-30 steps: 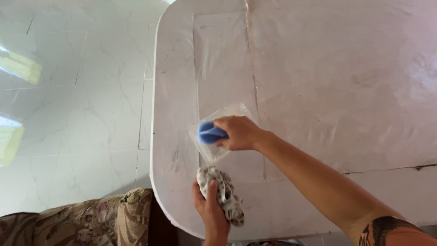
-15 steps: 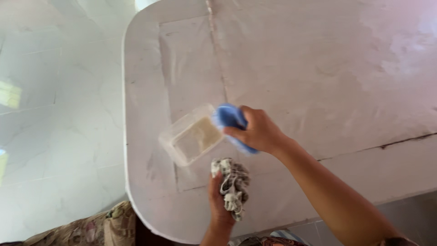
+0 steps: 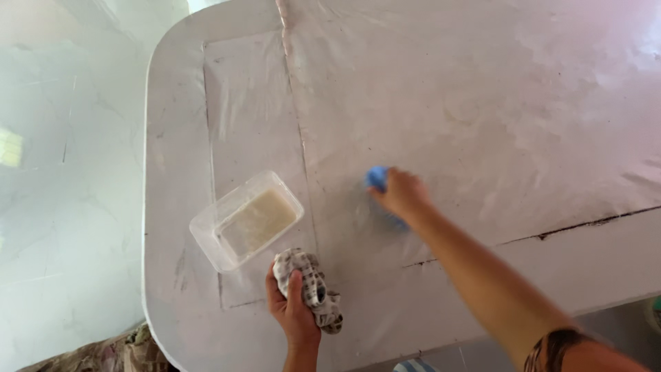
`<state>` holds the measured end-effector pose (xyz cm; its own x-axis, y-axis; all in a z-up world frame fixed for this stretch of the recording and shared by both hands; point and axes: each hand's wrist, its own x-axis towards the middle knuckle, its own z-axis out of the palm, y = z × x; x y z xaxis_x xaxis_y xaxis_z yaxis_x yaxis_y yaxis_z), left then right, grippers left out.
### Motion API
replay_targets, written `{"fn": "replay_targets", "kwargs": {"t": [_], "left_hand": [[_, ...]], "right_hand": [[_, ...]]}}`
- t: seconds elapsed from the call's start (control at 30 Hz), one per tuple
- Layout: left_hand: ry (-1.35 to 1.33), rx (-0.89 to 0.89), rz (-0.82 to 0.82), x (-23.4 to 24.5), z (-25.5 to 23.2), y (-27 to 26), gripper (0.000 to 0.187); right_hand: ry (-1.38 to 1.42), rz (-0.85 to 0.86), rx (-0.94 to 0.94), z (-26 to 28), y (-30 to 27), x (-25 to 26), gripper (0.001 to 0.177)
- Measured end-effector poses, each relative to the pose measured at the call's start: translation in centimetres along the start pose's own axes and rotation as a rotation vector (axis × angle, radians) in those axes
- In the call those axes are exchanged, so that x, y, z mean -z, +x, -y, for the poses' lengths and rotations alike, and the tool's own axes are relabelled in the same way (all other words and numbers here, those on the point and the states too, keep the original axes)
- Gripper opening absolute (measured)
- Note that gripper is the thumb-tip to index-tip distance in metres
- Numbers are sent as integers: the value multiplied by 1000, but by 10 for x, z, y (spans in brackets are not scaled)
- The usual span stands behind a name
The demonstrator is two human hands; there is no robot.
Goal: The person cleans a table by scrubbing the surface with a brush and wiping it with a cloth.
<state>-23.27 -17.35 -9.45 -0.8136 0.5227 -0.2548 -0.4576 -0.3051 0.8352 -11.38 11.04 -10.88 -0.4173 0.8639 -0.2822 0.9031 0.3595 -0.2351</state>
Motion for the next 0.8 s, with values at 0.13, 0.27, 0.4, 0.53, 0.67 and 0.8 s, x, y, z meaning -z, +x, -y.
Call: {"fn": "replay_targets", "kwargs": {"t": [0.13,0.27,0.4,0.53,0.67,0.8], "left_hand": [[-9,-32,-8,-3,7,-6,43],[-38,10,71,-3,-3,-1,48],[-132,-13,86,-12,1,4,48],[-175,-21,93,-15,5,9,48],[-142,27,102,-8,1,15,48],[-157,24,71,-12,0,29,49]], "right_hand": [[-29,-109,462,41,-69,-56,50],[40,-46,185,-24,-48,-10,59],[58,15,40,-6,4,5,54],[-72,-77,490,43,-61,-50,60],[-85,64,122,-4,-35,9,64],[56,-19,41,35,2,19,48]]}}
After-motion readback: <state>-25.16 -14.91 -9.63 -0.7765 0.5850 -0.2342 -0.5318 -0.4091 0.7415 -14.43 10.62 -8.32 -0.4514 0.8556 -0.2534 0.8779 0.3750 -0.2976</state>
